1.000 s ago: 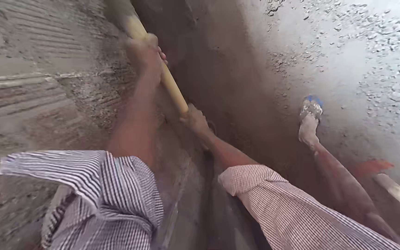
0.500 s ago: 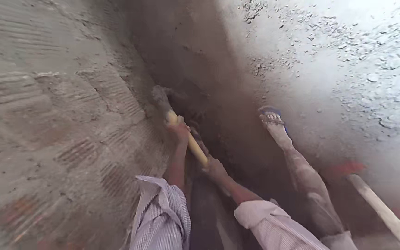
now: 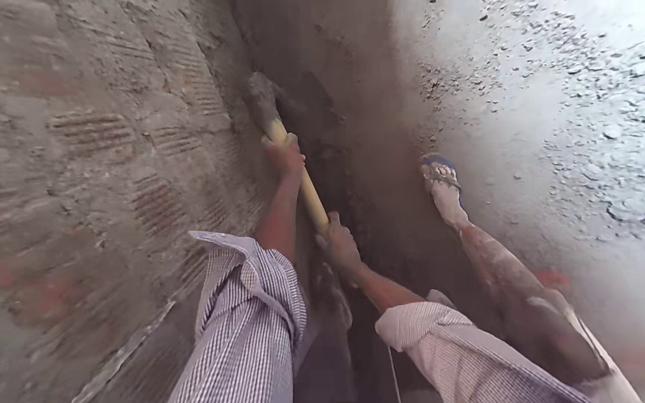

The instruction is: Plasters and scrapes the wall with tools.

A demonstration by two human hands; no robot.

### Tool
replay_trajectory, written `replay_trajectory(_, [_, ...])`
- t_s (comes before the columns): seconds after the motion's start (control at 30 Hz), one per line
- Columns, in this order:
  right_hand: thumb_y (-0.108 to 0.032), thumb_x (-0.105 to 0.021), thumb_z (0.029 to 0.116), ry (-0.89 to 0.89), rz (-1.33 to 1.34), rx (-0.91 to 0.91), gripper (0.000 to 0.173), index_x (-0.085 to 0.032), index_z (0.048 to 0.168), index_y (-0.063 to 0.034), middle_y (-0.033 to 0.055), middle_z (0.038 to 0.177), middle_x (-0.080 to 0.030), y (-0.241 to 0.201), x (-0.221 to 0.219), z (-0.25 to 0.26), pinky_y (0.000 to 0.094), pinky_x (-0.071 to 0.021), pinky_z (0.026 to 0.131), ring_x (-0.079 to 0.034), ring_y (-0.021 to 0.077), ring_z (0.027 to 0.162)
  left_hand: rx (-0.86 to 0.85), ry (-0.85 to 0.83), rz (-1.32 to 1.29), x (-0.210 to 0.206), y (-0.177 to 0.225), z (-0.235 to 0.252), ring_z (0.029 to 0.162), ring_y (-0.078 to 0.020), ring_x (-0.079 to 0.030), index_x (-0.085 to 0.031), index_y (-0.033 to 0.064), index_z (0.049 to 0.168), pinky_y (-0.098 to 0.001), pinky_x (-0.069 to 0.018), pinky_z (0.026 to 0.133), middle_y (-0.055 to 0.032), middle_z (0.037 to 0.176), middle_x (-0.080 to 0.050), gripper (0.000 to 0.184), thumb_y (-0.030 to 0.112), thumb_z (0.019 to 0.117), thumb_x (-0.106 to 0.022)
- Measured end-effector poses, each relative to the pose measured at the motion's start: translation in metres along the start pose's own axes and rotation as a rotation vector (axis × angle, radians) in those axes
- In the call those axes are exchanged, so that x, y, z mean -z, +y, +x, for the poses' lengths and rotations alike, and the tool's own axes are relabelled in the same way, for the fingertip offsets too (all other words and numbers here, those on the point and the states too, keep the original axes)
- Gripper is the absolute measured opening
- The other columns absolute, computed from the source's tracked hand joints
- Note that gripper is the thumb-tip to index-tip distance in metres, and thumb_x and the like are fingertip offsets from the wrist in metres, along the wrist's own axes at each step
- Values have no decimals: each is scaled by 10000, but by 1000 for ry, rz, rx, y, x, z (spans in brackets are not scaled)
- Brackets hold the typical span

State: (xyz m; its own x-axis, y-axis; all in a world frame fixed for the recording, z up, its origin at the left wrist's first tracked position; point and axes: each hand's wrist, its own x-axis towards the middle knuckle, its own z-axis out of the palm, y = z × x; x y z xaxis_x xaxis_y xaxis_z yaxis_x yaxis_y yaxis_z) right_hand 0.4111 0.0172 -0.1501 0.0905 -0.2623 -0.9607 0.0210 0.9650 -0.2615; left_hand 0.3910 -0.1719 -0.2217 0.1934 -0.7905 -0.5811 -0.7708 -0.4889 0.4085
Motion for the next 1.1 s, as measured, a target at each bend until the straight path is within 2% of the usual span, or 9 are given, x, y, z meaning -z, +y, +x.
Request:
replay_trajectory(0.13, [-296, -637, 996, 46, -58, -10, 684, -277, 1558, -144, 195, 1216, -666, -6, -32, 12, 574, -567, 881, -689, 374, 1088, -100, -26, 48, 9, -16, 8, 614, -210, -672, -413, -3, 1416, -393, -611, 582, -157, 918, -654, 557, 265, 988, -647])
replay_trajectory(0.3, [-323, -667, 986, 195, -34, 53, 622, -355, 1484, -121, 191, 1145, -687, -7, -82, 30, 577, -565, 858, -695, 374, 1053, -153, -193, 32, 30, -29, 21, 722, -200, -678, -293, 28, 1530, -382, -609, 652, -148, 1039, -640, 672, 289, 996, -607])
replay_trajectory(0.53, [-383, -660, 994, 253, -18, 128, 624, -354, 1473, -124, 181, 1096, -696, 8, -119, 46, 559, -568, 848, -702, 364, 1026, -271, -86, 87, 38, -56, 30, 761, -238, -710, -375, 53, 1499, -441, -619, 679, -165, 1076, -672, 655, 344, 969, -627])
replay_trajectory(0.67, [-354, -704, 972, 265, 55, 166, 614, -368, 1434, -129, 185, 1016, -690, 84, -99, 33, 564, -580, 781, -709, 371, 935, -321, 7, 220, 6, -64, -37, 957, -246, -724, -362, 40, 1521, -446, -615, 822, -162, 1199, -671, 697, 310, 947, -653])
replay_trajectory(0.73, [-301, -696, 978, 214, 129, 217, 633, -381, 1477, -70, 205, 1076, -696, 112, -100, 17, 548, -565, 871, -703, 357, 987, -312, 32, 292, -1, -72, -77, 1089, -314, -688, -390, 43, 1512, -508, -569, 909, -195, 1255, -659, 694, 293, 927, -669])
replay_trajectory(0.77, [-290, -691, 976, 192, 141, 229, 657, -370, 1498, -52, 212, 1110, -694, 125, -100, 11, 542, -560, 899, -701, 352, 1012, -292, 30, 292, -4, -79, -90, 1068, -346, -692, -407, 37, 1490, -536, -570, 889, -216, 1213, -669, 671, 288, 929, -677])
replay_trajectory(0.9, [-353, -674, 983, 46, 59, 87, 715, -314, 1538, -84, 207, 1177, -680, 191, -126, -30, 569, -556, 903, -692, 370, 1065, -91, 4, 294, -6, -163, -133, 960, -350, -714, -412, 44, 1469, -547, -594, 813, -231, 1153, -671, 633, 330, 956, -649])
replay_trajectory(1.0, [-364, -659, 990, -16, -3, -2, 676, -341, 1530, -112, 227, 1177, -681, 249, -150, -52, 613, -547, 895, -686, 409, 1072, 26, -44, 169, 3, -235, -170, 880, -350, -692, -296, 12, 1533, -527, -599, 763, -270, 1198, -621, 669, 261, 1000, -614])
replay_trajectory(1.1, [-368, -620, 990, -71, -134, -154, 624, -368, 1512, -140, 203, 1159, -693, 320, -176, -78, 598, -557, 887, -697, 393, 1057, 163, -13, 212, 2, -312, -228, 791, -310, -699, -395, 0, 1461, -488, -607, 703, -236, 1070, -649, 595, 256, 986, -644])
